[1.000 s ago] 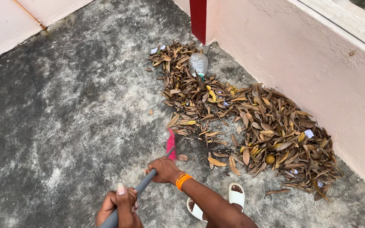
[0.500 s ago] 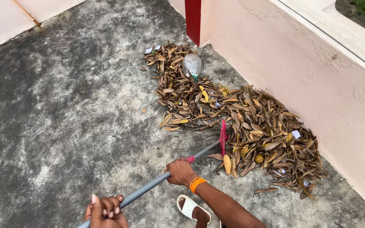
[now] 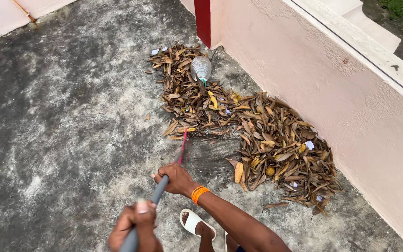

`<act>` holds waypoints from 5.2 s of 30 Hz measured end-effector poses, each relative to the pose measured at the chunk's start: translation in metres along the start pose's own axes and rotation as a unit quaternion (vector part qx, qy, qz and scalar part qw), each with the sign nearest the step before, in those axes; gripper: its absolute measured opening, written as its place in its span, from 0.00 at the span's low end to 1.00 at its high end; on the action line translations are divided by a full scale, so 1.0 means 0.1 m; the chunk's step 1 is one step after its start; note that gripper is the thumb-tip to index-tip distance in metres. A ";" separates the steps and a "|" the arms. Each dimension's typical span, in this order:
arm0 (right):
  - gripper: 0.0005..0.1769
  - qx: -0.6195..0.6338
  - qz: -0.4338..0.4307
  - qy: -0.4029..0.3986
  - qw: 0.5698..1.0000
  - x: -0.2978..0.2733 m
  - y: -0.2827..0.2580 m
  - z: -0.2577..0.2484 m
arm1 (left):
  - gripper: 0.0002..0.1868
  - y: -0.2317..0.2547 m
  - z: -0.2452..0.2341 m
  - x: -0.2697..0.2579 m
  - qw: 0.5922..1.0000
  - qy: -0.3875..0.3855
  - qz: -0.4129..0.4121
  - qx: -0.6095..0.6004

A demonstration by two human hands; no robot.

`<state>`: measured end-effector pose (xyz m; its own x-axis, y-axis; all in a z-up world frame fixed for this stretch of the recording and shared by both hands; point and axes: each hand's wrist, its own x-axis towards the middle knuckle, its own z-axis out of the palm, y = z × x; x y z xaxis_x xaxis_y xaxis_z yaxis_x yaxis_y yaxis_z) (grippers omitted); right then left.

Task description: The person uses a rake to sweep dry leaves and plastic bottles into a pile on a concrete surface.

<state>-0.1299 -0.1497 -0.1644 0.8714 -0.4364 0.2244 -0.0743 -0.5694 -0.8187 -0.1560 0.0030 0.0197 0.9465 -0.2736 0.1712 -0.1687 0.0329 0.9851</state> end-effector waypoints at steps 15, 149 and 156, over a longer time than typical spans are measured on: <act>0.20 -0.145 0.119 -0.091 0.978 -0.63 0.56 -0.24 | 0.26 -0.42 0.06 -0.03 0.983 -0.032 0.027 -0.178; 0.27 0.101 -0.130 -0.190 0.968 -2.48 -0.89 -0.57 | 0.23 0.92 -0.16 -2.69 0.995 0.091 0.041 -0.006; 0.18 0.024 -0.036 -0.293 0.955 -3.02 -0.34 -0.56 | 0.25 0.22 -0.30 -2.92 0.990 0.113 -0.008 -0.085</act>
<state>-0.4174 -0.0376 -0.1747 0.9963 0.0757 -0.0410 0.0069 -0.5449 -0.8385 -0.4284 0.1121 -0.0079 0.9893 -0.0541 0.1353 -0.1223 0.1965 0.9728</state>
